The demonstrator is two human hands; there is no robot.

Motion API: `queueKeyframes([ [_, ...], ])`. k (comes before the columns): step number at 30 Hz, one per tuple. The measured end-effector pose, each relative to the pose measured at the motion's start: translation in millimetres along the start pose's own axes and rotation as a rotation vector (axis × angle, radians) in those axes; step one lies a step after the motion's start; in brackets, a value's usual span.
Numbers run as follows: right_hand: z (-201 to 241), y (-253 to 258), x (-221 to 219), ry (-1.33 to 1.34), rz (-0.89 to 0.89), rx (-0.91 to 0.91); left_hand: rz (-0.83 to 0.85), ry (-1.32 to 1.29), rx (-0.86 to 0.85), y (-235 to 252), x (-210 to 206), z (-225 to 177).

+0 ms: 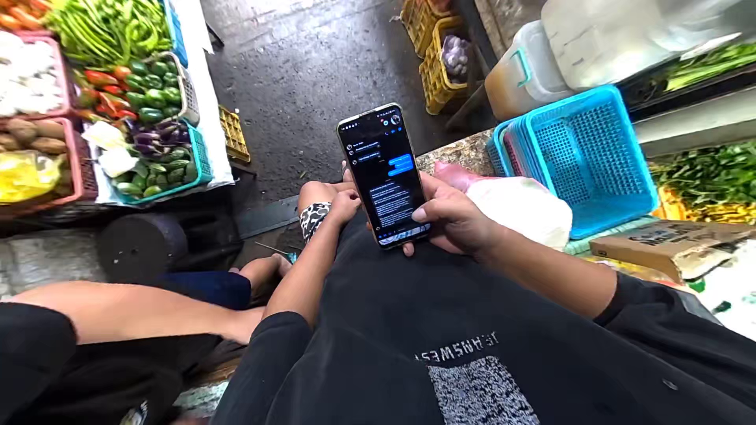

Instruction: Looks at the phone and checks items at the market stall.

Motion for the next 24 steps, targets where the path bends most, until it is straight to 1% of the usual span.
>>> queueKeyframes([
  [10, -2.2, 6.5, -3.0, -0.015, -0.018, -0.01, -0.016, -0.07, 0.004, -1.4, 4.8, 6.3],
  [14, -2.3, 6.1, -4.9, -0.047, -0.049, -0.023, -0.014, -0.072, 0.001, -1.8, 5.3, 6.3],
  [24, -2.5, 4.3, -5.0, -0.027, -0.083, -0.037, -0.005, -0.058, 0.002, -1.5, 4.0, 4.2],
])
Point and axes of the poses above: each hand's wrist, its own y-axis towards the middle knuckle, its own x-axis out of the back of the hand, z = x × y, the point moved 4 cm from there along y, towards the middle knuckle, and after that the axes turned 13 degrees about -y, right-handed, at the moved point
